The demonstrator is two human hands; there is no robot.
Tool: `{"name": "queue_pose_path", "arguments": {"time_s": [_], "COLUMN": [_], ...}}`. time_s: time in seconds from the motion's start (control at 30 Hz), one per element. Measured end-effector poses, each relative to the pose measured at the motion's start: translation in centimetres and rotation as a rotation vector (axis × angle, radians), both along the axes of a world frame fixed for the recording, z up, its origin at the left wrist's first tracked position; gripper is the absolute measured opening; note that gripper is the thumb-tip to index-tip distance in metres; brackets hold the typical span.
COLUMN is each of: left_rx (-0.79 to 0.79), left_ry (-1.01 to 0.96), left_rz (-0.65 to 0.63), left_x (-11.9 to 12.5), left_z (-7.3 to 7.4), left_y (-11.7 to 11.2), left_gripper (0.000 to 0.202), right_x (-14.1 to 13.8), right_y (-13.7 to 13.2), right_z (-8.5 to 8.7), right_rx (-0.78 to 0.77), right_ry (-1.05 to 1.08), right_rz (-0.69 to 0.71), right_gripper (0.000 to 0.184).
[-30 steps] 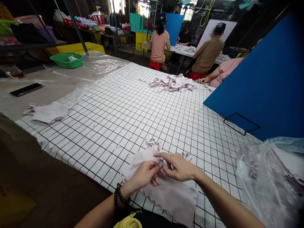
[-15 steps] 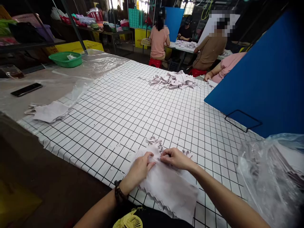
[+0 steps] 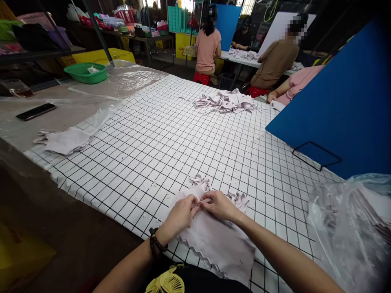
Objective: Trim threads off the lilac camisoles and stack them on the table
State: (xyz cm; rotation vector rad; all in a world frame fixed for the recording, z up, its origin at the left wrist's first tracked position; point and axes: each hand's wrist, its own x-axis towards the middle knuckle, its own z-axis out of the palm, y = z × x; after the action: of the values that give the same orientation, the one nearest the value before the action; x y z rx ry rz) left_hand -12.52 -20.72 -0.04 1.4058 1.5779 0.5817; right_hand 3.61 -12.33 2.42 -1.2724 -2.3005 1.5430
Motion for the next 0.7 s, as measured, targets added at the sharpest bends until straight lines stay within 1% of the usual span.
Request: {"name": "queue_pose_path", "arguments": {"time_s": [0.17, 0.23, 0.37, 0.5, 0.63, 0.7], "left_rx": [-0.010, -0.013, -0.013, -0.035, -0.041, -0.028], "left_ry": [-0.035, -0.046, -0.061, -0.075, -0.039, -0.029], "left_rz": [0.018, 0.028, 0.045, 0.050, 0.051, 0.051], "left_x": [0.1, 0.1, 0.1, 0.1, 0.2, 0.3], "left_z": [0.0, -0.1, -0.4, -0.6, -0.6, -0.7], "left_y": [-0.1, -0.1, -0.1, -0.2, -0.2, -0.2], "left_gripper": [0.024, 0.025, 0.024, 0.025, 0.027, 0.026], "right_x": [-0.1, -0.1, -0.1, -0.1, -0.3, -0.4], "right_y": [-0.3, -0.4, -0.5, -0.5, -0.6, -0.6], "right_z": [-0.2, -0.4, -0.5, -0.2, 0.2, 0.5], "right_rx": [0.166, 0.208, 0.222, 0.232, 0.307, 0.375], "right_ry": [0.005, 0.006, -0.005, -0.018, -0.090, -0.165], "right_rz": [0.011, 0.020, 0.036, 0.065, 0.128, 0.210], "right_gripper": [0.020, 0.018, 0.017, 0.017, 0.015, 0.014]}}
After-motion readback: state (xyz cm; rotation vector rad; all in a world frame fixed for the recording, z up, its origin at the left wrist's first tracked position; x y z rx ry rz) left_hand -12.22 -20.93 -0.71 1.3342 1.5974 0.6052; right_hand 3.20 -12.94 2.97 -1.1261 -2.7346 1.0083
